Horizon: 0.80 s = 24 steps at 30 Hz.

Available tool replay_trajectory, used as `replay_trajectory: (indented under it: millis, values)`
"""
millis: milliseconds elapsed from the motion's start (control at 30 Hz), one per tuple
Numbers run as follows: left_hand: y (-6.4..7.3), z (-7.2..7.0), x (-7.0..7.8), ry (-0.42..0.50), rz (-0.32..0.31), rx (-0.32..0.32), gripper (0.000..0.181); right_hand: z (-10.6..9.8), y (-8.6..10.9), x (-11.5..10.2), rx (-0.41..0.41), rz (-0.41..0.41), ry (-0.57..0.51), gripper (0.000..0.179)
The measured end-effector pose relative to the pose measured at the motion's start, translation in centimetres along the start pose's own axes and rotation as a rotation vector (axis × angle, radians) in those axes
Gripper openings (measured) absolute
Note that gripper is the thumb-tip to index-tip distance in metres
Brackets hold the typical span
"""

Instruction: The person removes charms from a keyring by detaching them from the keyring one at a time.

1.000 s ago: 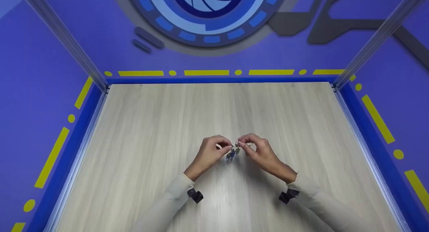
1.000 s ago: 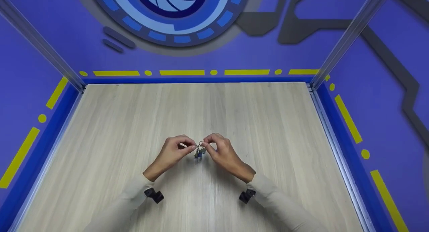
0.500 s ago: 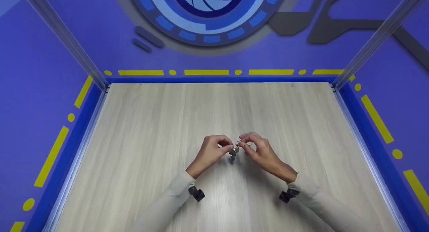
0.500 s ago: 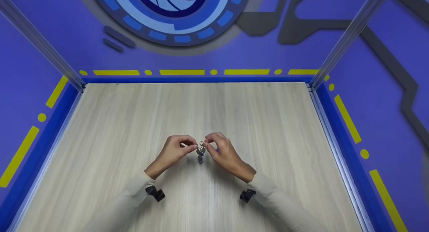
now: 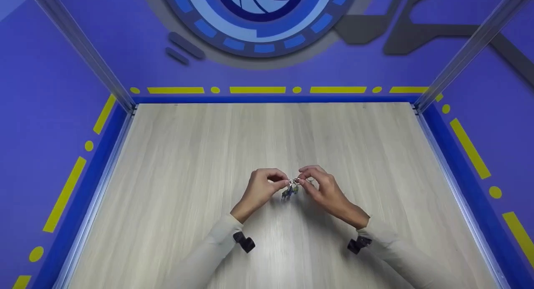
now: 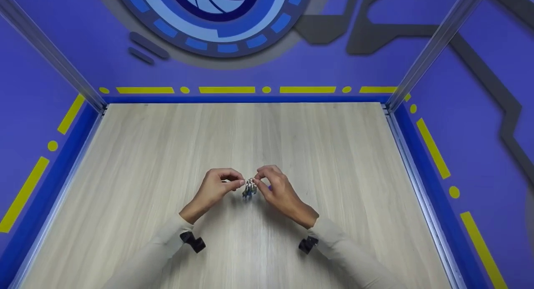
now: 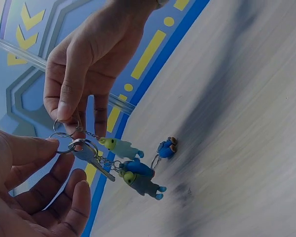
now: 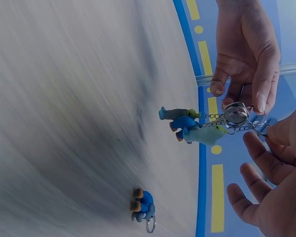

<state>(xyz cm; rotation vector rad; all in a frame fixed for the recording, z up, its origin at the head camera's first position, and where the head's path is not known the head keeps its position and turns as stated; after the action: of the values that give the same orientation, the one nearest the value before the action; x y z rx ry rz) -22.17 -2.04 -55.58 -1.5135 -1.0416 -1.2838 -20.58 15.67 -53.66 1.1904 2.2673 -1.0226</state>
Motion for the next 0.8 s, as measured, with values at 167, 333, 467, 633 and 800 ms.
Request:
replay_trajectory:
  millis: [167, 333, 467, 633, 800]
  values:
    - [0.1, -0.1, -0.3, 0.034, -0.023, 0.01, 0.006, 0.0, 0.2, 0.2, -0.005, 0.017, 0.007, 0.013]
    - [0.1, -0.2, -0.4, 0.072, -0.024, 0.02, 0.007, -0.1, 0.4, 0.2, -0.002, 0.015, 0.021, 0.012]
    - [0.1, -0.1, -0.5, 0.115, -0.017, 0.022, 0.005, 0.0, 0.7, 0.6, -0.011, 0.046, 0.012, 0.011]
    - [0.2, 0.1, -0.9, 0.173, -0.031, -0.005, 0.005, 0.3, 0.9, 1.3, -0.033, 0.169, -0.123, 0.011]
    - [0.3, 0.3, -1.1, 0.165, -0.038, -0.03, 0.004, 0.4, 0.9, 1.3, -0.039, 0.238, -0.234, 0.012]
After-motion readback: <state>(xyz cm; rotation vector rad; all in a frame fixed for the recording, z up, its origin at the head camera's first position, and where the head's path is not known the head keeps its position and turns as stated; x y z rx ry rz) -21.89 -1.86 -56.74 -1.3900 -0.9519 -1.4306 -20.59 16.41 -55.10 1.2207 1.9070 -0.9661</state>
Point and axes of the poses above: each hand's wrist, its own y-axis away from the middle knuckle, its own z-axis out of the palm, x = y × z, the point moved 9 cm from there along -y, towards the middle knuckle, and after that the axes turned 12 degrees about y, right-handed, at the moved point
